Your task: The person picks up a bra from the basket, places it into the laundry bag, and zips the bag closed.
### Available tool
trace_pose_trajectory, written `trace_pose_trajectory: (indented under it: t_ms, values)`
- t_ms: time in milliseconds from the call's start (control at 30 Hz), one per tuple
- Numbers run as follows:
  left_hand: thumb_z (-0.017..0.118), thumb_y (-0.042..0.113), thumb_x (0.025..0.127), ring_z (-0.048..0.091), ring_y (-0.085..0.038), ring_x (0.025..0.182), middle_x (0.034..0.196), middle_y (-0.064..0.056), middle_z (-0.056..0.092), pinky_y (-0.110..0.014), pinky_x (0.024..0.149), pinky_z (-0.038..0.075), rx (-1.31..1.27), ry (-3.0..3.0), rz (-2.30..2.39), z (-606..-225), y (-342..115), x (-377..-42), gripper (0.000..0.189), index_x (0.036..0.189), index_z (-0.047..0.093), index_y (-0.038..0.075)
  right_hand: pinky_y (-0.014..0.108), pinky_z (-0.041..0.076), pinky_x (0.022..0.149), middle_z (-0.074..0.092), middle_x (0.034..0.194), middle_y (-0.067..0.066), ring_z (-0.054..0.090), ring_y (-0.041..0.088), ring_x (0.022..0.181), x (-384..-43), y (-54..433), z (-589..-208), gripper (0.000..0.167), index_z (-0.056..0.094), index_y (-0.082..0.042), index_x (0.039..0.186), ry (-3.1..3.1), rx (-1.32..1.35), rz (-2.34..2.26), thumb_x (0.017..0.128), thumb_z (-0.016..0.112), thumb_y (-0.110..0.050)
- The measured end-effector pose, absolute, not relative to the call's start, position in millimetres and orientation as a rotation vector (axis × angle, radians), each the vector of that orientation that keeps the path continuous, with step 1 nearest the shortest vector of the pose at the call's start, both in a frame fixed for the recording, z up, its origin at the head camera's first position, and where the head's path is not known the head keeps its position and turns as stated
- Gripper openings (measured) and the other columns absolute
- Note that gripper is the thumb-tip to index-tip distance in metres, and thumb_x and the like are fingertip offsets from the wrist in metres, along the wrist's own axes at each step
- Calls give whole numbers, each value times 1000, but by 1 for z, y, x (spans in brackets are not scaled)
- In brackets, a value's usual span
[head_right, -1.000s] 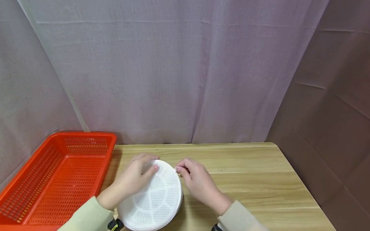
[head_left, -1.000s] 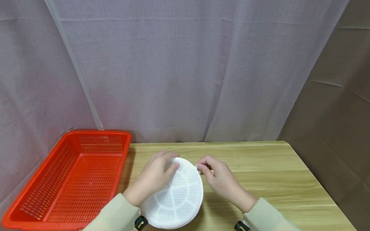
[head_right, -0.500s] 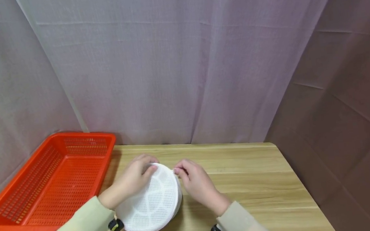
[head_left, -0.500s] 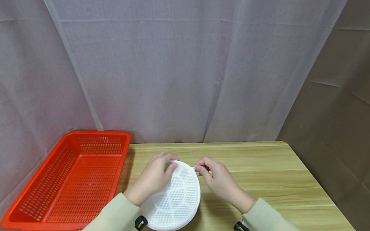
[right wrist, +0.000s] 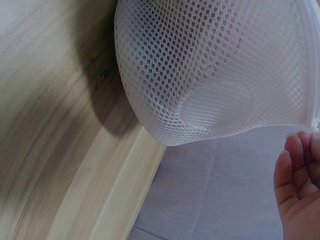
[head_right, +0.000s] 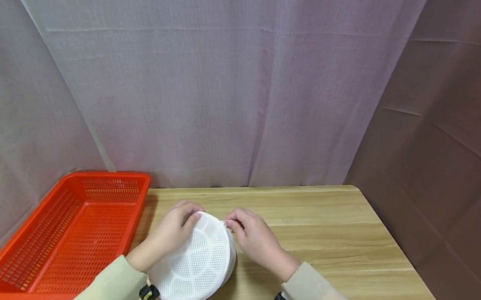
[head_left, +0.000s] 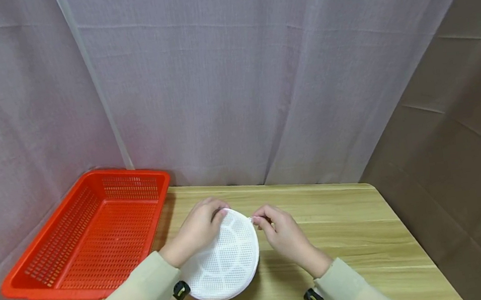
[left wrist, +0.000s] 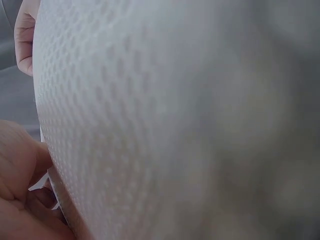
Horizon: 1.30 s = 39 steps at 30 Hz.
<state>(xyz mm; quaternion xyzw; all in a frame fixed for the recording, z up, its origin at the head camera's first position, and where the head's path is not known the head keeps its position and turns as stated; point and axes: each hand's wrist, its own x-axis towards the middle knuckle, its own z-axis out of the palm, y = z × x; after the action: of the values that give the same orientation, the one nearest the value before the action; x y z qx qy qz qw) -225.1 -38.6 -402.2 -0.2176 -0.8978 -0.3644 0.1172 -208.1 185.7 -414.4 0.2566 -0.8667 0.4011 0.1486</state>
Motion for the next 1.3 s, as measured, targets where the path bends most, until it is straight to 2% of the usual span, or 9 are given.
trace_pose_trajectory:
  t_ms: [233,900,1133,1300]
  values:
    - [62,13,95,59,-21,101,104,-2,64,-39,90,47,-623,-2637,-1057,-406,-40,-226,10,101,69,8,25,48,60,57,80,-16,56,5,72,-208,185,-416,6,65,-14,90,-2498,736,1135,93,64,-9]
    - [60,13,96,59,-20,101,105,-1,63,-38,90,46,-592,-2640,-1089,-407,-43,-226,12,103,69,10,25,47,61,56,80,-14,55,6,72,-207,184,-416,4,65,-12,91,-2494,763,1118,94,63,-9]
    - [57,12,97,58,-20,104,109,-3,62,-39,92,46,-485,-2658,-1162,-411,-49,-228,13,106,67,9,24,46,59,60,79,-6,54,6,71,-208,186,-418,5,65,-14,91,-2490,775,1101,94,63,-12]
    - [57,15,98,58,-18,104,109,-2,62,-38,92,46,-459,-2682,-1164,-411,-52,-229,14,106,68,10,24,46,59,57,80,-14,54,5,71,-208,186,-418,5,64,-15,91,-2489,779,1096,94,63,-12]
